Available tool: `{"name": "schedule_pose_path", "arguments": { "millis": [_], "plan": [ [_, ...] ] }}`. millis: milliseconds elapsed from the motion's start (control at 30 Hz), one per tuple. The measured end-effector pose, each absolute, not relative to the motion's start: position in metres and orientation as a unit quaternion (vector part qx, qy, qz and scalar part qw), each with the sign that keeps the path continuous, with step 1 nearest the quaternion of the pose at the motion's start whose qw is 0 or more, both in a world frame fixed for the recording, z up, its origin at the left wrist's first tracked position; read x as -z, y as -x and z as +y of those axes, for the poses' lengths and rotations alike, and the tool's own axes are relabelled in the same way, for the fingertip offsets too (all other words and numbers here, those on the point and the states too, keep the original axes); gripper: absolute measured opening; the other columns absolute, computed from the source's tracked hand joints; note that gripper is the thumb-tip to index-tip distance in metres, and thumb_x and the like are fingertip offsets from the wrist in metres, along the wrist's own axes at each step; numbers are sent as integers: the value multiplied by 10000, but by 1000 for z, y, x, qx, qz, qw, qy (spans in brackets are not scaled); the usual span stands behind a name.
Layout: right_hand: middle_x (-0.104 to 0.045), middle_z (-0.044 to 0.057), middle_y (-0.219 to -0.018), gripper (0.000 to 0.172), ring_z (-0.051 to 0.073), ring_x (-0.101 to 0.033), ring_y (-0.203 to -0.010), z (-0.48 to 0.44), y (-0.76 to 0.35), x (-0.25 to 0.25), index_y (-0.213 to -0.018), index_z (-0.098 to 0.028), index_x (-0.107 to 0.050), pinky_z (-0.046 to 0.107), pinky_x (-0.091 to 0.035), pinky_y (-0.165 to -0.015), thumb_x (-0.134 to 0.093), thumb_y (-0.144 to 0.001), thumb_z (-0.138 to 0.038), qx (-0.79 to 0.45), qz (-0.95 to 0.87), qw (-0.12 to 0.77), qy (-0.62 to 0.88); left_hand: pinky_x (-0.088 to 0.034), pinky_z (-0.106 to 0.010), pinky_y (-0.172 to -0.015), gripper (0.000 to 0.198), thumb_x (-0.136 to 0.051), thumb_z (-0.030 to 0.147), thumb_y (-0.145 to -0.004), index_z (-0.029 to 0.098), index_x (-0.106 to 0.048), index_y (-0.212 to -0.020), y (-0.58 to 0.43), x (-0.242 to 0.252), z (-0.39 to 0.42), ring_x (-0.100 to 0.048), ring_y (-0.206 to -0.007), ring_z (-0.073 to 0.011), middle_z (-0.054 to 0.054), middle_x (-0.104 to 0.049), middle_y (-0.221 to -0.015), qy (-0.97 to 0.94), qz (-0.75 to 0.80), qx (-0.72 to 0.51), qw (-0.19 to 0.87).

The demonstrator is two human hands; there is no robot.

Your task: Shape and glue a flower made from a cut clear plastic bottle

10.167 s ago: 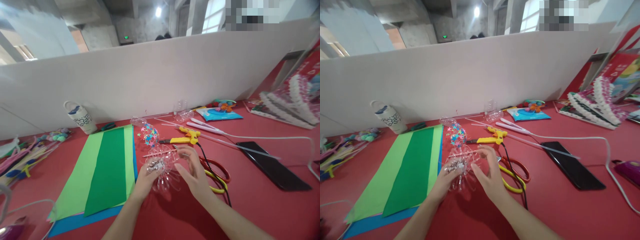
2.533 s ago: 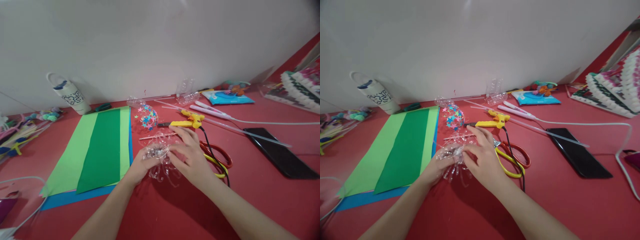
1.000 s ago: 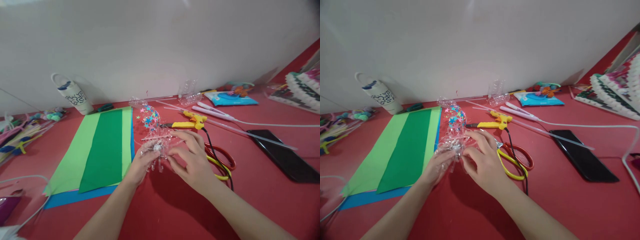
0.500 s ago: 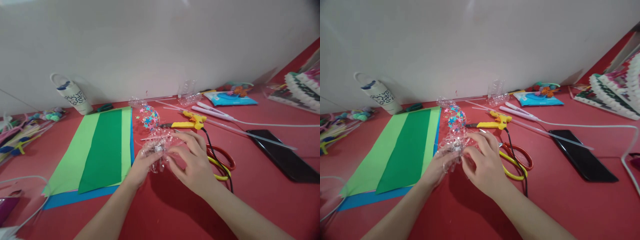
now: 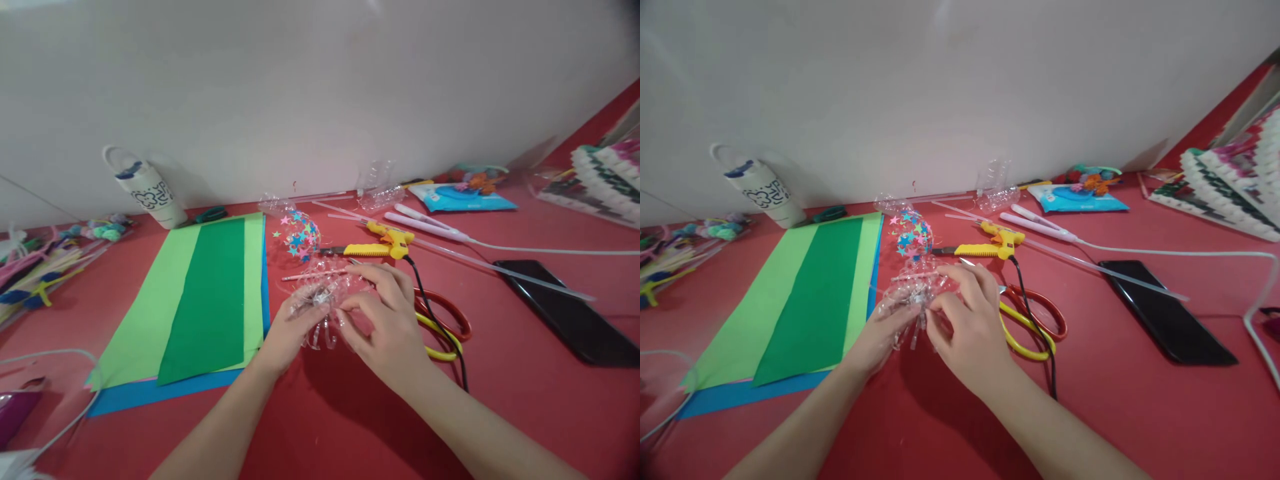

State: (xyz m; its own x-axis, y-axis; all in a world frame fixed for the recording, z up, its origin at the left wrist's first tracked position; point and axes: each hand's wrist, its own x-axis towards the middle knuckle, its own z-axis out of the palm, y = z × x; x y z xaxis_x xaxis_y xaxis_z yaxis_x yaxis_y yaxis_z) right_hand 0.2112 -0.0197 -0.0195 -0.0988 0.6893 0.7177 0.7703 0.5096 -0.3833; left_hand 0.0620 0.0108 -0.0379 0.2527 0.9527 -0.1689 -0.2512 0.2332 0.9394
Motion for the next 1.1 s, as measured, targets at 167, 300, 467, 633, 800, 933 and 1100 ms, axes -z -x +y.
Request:
{"name": "schedule_pose_path", "arguments": {
  "millis": [167,300,467,633,800,933,1100],
  "plan": [
    [-538,83,-1163,76,279,-447,-1088,-21,-210,19,-741,-212,-583,493,-405,-919,-601,-758,-141,39,-741,457,490,-409,-224,-469,287,-704,320,-695,196,-657,-949,-61,40,12,-533,-471,-99,32,-633,-624,-424,409,-420,690],
    [-523,83,-1170,81,284,-444,-1082,-20,-213,18,-775,-215,-579,526,-364,-967,-606,-750,-143,45,-745,455,486,-388,-204,-449,224,-699,317,-694,176,-659,-864,-59,41,15,-536,-489,-95,23,-629,-616,-425,407,-438,680],
    [-519,73,-1174,110,274,-447,-1097,-19,-213,18,-778,-220,-574,514,-366,-974,-593,-762,-113,48,-754,451,475,-381,-206,-435,169,-678,320,-714,169,-655,-788,-59,40,15,-535,-491,-97,16,-623,-606,-437,394,-432,683],
    [-524,88,-1173,89,276,-430,-1114,-20,-212,19,-770,-198,-595,482,-379,-963,-597,-765,-109,51,-756,445,477,-395,-206,-447,175,-699,286,-681,166,-656,-801,-59,37,13,-550,-540,-115,8,-620,-628,-410,402,-441,690],
    [-523,84,-1206,77,271,-426,-1145,-22,-210,19,-791,-193,-611,474,-353,-992,-588,-794,-120,57,-773,423,470,-447,-221,-583,113,-688,268,-662,169,-648,-700,-60,37,15,-558,-613,-115,21,-619,-627,-400,402,-458,685],
    [-523,92,-1215,75,275,-416,-1158,-23,-209,18,-807,-184,-620,465,-361,-989,-591,-800,-115,60,-782,417,460,-436,-218,-588,93,-664,260,-680,173,-633,-679,-61,38,14,-543,-594,-106,30,-610,-622,-401,403,-453,687],
    [-534,94,-1206,75,273,-429,-1150,-22,-209,18,-801,-179,-620,467,-375,-991,-591,-803,-110,63,-786,416,454,-383,-214,-473,115,-626,270,-719,172,-601,-666,-60,38,13,-503,-486,-96,33,-580,-553,-426,388,-421,701]
  ]
}}
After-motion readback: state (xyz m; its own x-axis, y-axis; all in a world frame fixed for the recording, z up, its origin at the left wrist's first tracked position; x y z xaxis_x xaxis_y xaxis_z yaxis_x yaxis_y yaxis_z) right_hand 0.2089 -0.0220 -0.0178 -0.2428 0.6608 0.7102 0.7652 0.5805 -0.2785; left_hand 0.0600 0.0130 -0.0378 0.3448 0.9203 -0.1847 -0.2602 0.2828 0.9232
